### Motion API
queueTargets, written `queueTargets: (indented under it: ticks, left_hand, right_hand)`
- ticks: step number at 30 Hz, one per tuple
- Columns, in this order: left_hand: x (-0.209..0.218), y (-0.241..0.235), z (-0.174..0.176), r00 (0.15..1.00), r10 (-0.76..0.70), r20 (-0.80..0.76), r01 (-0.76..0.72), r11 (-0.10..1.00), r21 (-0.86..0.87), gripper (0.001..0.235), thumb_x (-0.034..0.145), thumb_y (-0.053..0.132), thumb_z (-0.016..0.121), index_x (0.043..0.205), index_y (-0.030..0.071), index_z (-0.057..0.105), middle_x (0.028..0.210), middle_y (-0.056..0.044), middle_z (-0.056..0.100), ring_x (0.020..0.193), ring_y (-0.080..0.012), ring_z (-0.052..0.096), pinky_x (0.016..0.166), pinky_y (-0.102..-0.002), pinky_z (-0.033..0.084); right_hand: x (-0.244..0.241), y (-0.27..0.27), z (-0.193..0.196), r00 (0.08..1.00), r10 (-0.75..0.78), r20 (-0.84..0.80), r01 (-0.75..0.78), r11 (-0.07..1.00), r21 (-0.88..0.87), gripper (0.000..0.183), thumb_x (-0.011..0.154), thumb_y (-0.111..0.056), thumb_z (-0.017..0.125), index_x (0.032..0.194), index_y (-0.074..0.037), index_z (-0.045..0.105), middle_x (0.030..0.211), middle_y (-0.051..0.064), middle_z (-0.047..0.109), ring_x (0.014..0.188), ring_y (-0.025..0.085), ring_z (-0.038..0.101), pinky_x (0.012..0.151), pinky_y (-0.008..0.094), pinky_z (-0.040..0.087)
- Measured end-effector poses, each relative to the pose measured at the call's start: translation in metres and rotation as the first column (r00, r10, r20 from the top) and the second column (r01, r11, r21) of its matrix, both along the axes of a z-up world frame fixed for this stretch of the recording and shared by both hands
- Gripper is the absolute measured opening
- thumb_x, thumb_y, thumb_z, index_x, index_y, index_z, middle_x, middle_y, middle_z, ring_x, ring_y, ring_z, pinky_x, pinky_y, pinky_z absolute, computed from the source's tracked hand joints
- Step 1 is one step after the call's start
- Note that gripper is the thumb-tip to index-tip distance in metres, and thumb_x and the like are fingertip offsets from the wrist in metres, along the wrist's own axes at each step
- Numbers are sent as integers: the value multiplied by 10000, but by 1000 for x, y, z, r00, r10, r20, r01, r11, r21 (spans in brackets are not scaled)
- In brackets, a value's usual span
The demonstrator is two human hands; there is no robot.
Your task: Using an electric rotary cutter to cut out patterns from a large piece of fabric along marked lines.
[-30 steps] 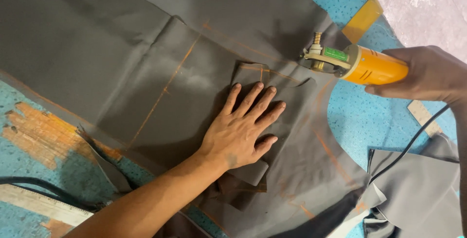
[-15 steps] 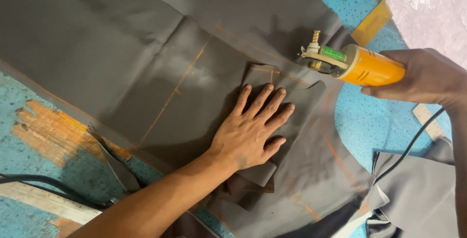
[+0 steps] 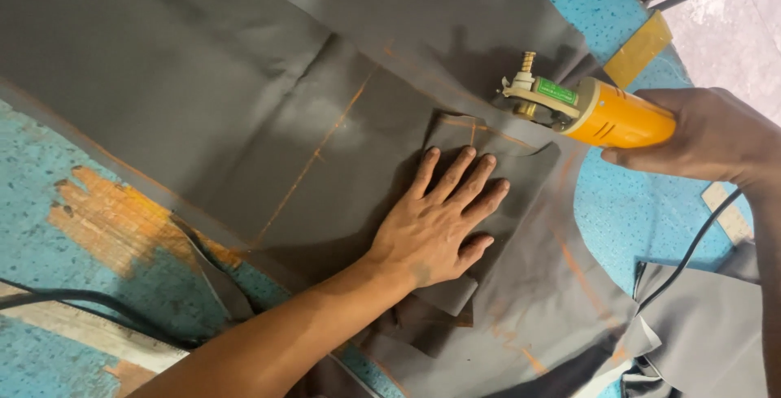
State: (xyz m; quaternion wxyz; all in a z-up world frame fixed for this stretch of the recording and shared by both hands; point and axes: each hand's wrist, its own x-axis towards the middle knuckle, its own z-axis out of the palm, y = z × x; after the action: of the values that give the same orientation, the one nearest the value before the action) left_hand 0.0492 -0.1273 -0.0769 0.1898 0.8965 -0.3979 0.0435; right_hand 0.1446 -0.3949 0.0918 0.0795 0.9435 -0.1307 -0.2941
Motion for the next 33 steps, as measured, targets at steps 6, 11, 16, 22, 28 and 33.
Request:
queueTargets:
  ticks: [6,11,16,22,28,33]
  left_hand:
    - [0,0,-1,1000,-6,-12,6,1000,-9,703,990,581,326,1605,243,313,1692,-98,276,1568,-323,231,1271,-610,89]
    - [0,0,-2,1000,0,-4,-1,999,-50,687,984,561,354,1590,237,358,1683,-103,307,1559,-323,270,1275,-609,111]
    - [0,2,0,999,7,32,-6,1000,-12,688,992,568,310,1595,239,343,1686,-99,302,1560,-323,263,1272,-606,125]
    - [0,2,-1,1000,3,8,-3,999,-44,679,985,561,347,1576,228,372,1678,-97,323,1560,-322,267,1270,-602,132]
    - [1,2,-1,1000,5,12,-4,998,-63,681,972,563,381,1560,221,400,1665,-107,345,1547,-325,297,1268,-613,155]
    - [0,1,-3,1000,4,5,-3,999,-45,687,974,565,361,1571,226,377,1678,-108,317,1558,-326,274,1275,-609,131]
  right_hand:
    - [4,8,-3,999,-26,20,26,999,30,507,733,-402,857,1203,-228,780,878,68,774,844,229,690,841,362,493]
    - [7,21,-2,999,-39,-7,39,999,-14,517,746,-441,827,1220,-242,769,920,64,776,880,232,694,866,371,504]
    - [10,44,4,997,-71,-25,71,997,-31,590,761,-448,801,1329,-310,724,964,64,791,922,239,694,905,361,483]
    - [12,54,3,996,-85,-2,85,996,6,584,768,-411,827,1321,-247,740,929,102,774,857,259,684,847,375,486]
    - [16,66,3,993,-116,-25,116,993,-13,504,765,-481,814,1174,-190,764,908,114,776,857,263,698,840,372,491]
    - [17,70,-1,996,-84,-1,84,996,-1,467,764,-482,807,1130,-193,778,917,82,778,875,245,699,826,365,485]
